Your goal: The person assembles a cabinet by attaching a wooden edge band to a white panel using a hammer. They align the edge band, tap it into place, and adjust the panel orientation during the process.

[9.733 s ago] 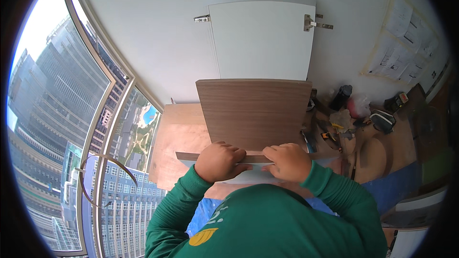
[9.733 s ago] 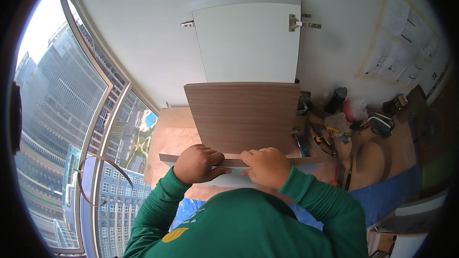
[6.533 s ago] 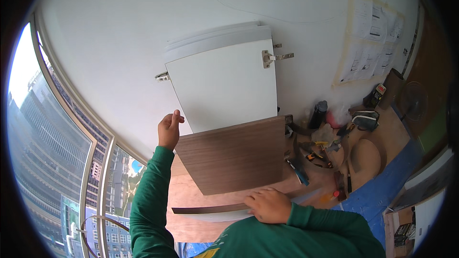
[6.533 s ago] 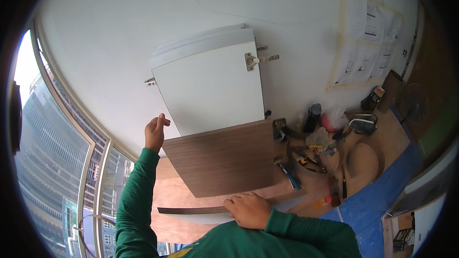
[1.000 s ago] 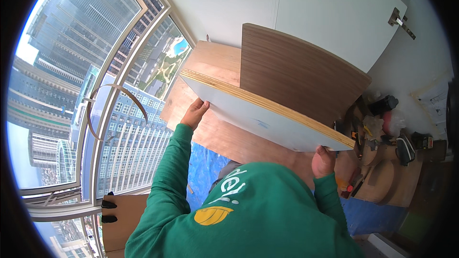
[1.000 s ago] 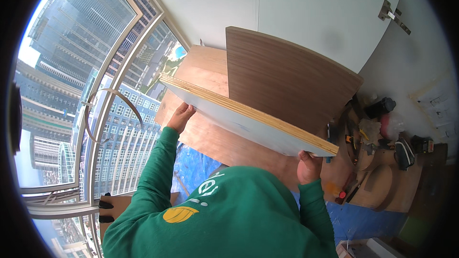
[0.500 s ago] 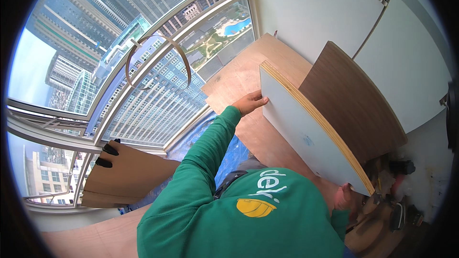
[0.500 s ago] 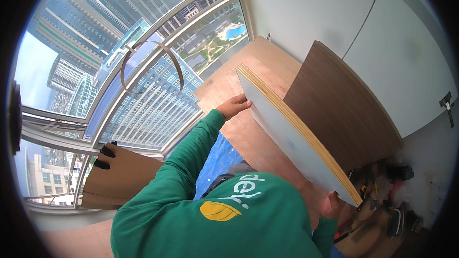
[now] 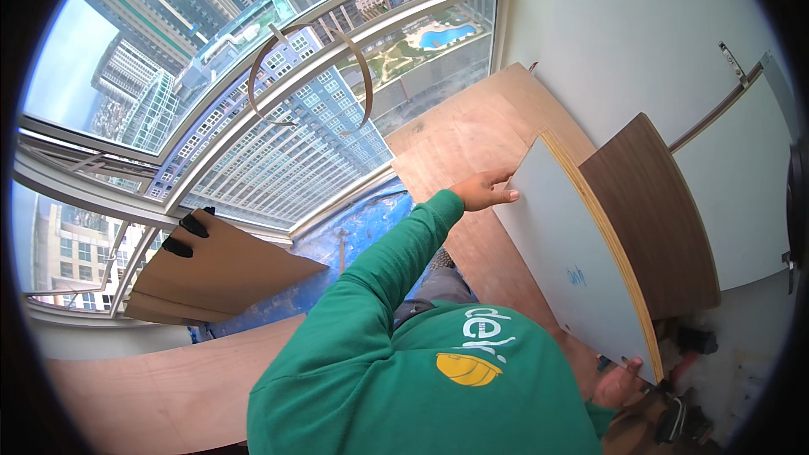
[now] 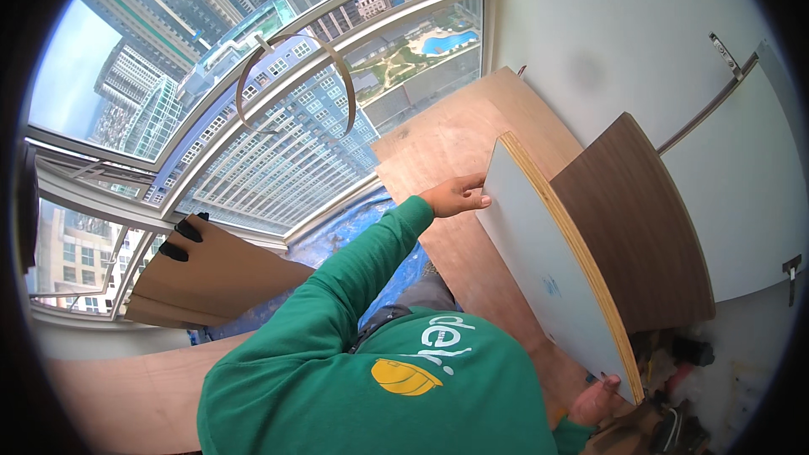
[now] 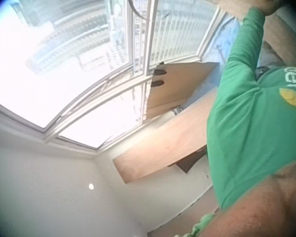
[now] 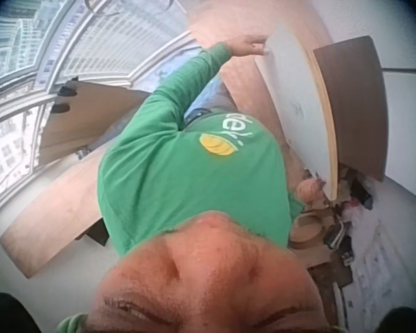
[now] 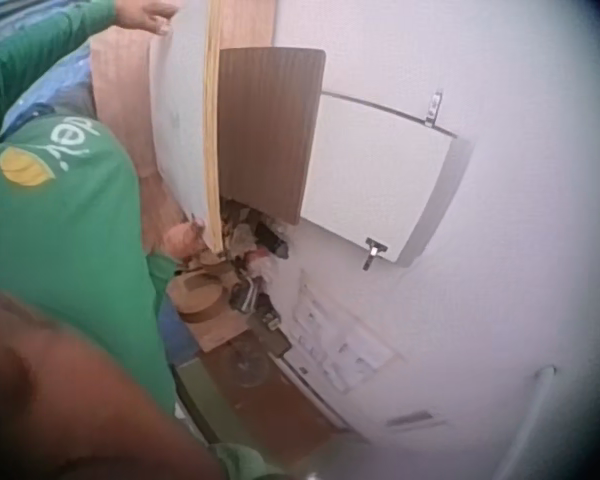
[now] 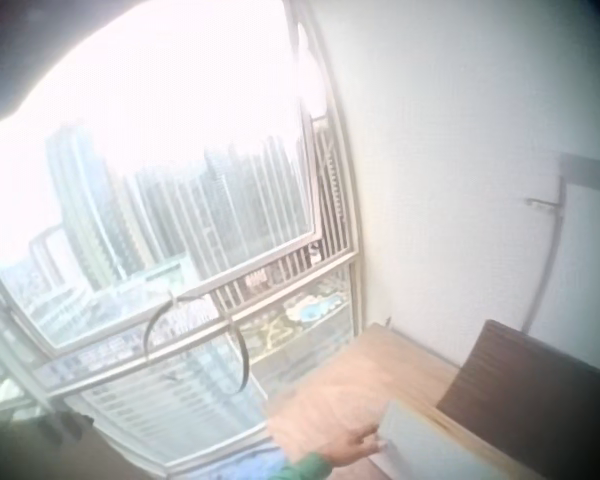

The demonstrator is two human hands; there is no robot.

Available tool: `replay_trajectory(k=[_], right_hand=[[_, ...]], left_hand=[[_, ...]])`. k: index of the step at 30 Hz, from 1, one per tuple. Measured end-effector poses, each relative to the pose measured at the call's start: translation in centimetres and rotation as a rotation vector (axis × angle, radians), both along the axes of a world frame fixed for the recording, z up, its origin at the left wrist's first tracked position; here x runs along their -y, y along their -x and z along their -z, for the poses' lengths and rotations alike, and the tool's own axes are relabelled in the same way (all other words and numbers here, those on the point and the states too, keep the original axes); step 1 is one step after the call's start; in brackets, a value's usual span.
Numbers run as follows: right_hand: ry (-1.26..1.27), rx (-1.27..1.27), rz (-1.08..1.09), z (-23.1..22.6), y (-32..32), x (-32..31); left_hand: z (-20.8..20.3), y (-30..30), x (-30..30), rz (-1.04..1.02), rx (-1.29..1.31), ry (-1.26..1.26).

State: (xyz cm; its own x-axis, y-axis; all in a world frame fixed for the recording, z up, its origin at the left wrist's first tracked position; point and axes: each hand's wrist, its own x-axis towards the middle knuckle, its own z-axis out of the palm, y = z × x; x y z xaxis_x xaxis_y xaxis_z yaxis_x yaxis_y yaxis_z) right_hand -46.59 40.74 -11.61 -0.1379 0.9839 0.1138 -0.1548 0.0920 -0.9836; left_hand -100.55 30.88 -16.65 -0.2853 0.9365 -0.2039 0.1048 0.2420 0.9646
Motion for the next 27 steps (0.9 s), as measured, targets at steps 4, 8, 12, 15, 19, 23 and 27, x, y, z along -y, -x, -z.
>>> replay_trajectory(k=[4, 8, 12, 15, 19, 23, 27], right_hand=[[-0.044, -0.053, 0.004, -0.2, 0.2, 0.4], [0.006, -0.031, 0.072, 0.5, -0.3, 0.4], [0.040, 0.003, 0.074, 1.8, -2.1, 0.8], [0.101, -0.021, 0.075, 2.3, -3.5, 0.8], [0.156, -0.080, 0.055, 2.4, -4.3, 0.4], [0.164, -0.074, 0.051, 2.4, -4.1, 0.3], [0.145, -0.087, 0.055, 2.4, -4.1, 0.4]], left_hand=[[1.8, 5.4, 3.2, -0.290, -0.002, -0.039], [1.1, 14.2, 11.0, -0.839, -0.152, -0.045], [-4.4, 21.1, 21.5, -0.674, -1.188, -0.151], [-8.9, 25.0, 27.7, -0.513, -1.430, 0.135], [-12.2, 29.7, 32.4, -0.352, -1.418, 0.675], [-13.4, 33.5, 34.5, -0.252, -1.317, 0.941], [-15.5, 37.0, 36.4, -0.282, -1.263, 0.778]])
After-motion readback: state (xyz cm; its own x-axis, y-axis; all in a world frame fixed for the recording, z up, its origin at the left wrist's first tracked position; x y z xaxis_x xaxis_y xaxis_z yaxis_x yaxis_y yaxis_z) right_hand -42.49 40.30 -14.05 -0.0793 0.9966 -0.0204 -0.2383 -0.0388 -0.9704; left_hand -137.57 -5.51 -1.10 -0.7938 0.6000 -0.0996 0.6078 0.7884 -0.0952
